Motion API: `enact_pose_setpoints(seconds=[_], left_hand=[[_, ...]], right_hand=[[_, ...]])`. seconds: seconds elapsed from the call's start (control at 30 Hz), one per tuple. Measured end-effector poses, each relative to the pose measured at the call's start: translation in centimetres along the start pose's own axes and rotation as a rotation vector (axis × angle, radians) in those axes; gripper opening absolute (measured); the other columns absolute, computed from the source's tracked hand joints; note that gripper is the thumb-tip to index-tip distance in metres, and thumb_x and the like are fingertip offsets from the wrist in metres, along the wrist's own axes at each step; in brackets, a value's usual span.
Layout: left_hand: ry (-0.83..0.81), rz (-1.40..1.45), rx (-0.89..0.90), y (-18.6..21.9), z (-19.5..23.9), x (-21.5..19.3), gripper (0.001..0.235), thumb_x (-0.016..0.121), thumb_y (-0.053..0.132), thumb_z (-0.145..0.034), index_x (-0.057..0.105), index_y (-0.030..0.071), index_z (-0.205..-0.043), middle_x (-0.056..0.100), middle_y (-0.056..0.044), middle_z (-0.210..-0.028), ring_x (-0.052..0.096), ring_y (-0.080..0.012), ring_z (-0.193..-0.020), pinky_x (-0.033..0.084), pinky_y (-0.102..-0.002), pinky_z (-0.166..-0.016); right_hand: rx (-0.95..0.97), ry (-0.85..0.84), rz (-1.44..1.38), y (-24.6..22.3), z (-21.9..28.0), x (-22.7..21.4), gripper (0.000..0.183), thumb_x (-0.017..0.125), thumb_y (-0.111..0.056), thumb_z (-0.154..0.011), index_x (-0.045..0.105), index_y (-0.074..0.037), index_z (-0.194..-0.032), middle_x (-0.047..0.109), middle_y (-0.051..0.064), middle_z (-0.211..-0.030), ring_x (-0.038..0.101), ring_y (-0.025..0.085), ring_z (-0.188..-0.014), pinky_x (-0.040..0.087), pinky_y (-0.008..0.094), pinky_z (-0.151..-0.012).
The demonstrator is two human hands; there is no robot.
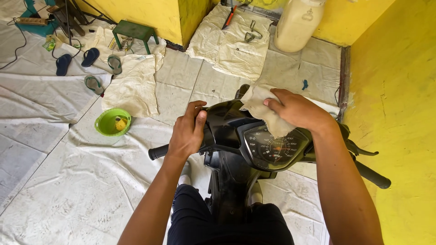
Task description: The person wipes the dashboard and handlebars of a motorcycle using a white cloth. They clean the instrument cluster, the left and right handlebar grips, and the surrounding plastic fairings in a repetitive wiping motion.
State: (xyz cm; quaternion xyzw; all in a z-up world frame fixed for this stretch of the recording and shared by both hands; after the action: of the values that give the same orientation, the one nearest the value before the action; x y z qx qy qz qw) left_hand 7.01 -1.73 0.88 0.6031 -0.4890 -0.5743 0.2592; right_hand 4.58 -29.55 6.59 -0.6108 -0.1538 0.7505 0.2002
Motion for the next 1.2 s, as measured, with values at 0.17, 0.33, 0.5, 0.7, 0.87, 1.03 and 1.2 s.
enact_pose_setpoints(seconds=[0.17,0.33,0.5,0.7,0.87,1.03,1.2], left_hand=[[-0.033,0.009,0.026,0.2,0.0,0.1,0.059,0.042,0.058,-0.103,0.056,0.010,-0.135,0.073,-0.027,-0.118,0.066,-0.0494,-0.112,0.050,-0.051,-0.096],[-0.044,-0.013,0.031,0.3,-0.2,0.0,0.059,0.044,0.059,-0.102,0.056,0.011,-0.135,0.071,-0.027,-0.124,0.064,-0.0501,-0.116,0.049,-0.051,-0.097],[-0.055,0.008,0.040,0.0,-0.4,0.2,0.057,0.043,0.056,-0.104,0.054,0.010,-0.136,0.071,-0.027,-0.124,0.069,-0.0465,-0.108,0.050,-0.048,-0.095],[-0.062,-0.005,-0.032,0.6,-0.8,-0.1,0.056,0.041,0.054,-0.103,0.058,0.010,-0.133,0.069,-0.021,-0.078,0.063,-0.0324,-0.068,0.049,-0.043,-0.073],[-0.036,0.008,0.033,0.2,-0.5,-0.2,0.055,0.040,0.054,-0.105,0.058,0.008,-0.130,0.064,-0.014,-0.074,0.059,-0.0293,-0.064,0.047,-0.042,-0.069],[-0.043,-0.022,-0.039,-0.1,-0.5,-0.1,0.056,0.038,0.054,-0.105,0.059,0.009,-0.131,0.058,-0.018,-0.067,0.056,-0.0302,-0.065,0.047,-0.043,-0.069],[-0.040,0.003,-0.006,0.1,-0.5,-0.2,0.059,0.036,0.057,-0.105,0.057,0.008,-0.131,0.063,-0.012,-0.072,0.062,-0.0275,-0.066,0.048,-0.042,-0.068]], right_hand=[[0.125,-0.200,0.205,-2.3,-2.8,2.0,0.056,0.042,-0.046,-0.102,0.066,-0.001,-0.124,0.074,0.022,-0.116,0.070,0.037,-0.103,0.051,0.046,-0.094],[0.148,-0.237,0.279,-3.5,-5.8,4.3,0.058,0.036,-0.046,-0.103,0.069,-0.002,-0.120,0.074,0.021,-0.116,0.070,0.038,-0.104,0.050,0.047,-0.096],[0.080,-0.095,0.340,-5.0,-4.4,4.0,0.055,0.033,-0.041,-0.102,0.070,-0.003,-0.116,0.071,0.021,-0.114,0.069,0.040,-0.101,0.051,0.052,-0.095],[-0.110,0.277,0.415,-8.3,1.6,2.6,0.043,0.045,-0.035,-0.106,0.071,-0.001,-0.101,0.076,0.022,-0.097,0.070,0.038,-0.094,0.053,0.050,-0.090],[-0.355,0.555,0.428,-8.9,4.1,3.3,0.033,0.056,-0.026,-0.102,0.070,0.003,-0.111,0.073,0.023,-0.112,0.068,0.036,-0.109,0.051,0.045,-0.100],[-0.519,0.639,0.455,-9.2,8.5,2.8,0.039,0.060,-0.021,-0.097,0.064,0.005,-0.125,0.065,0.024,-0.134,0.062,0.037,-0.128,0.043,0.046,-0.115],[-0.554,0.629,0.192,-5.6,10.1,1.2,0.034,0.056,-0.014,-0.099,0.064,-0.001,-0.129,0.067,0.022,-0.138,0.065,0.037,-0.123,0.048,0.048,-0.111]])
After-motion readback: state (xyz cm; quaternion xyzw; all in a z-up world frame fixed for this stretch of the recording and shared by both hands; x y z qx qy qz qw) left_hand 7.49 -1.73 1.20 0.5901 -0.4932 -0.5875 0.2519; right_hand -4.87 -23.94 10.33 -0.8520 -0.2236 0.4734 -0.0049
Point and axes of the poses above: each hand's wrist, its own z-axis away from the middle knuckle, its own x-axis out of the palm, y = z × x, the point moved 8 cm from there along -z, towards the middle knuckle
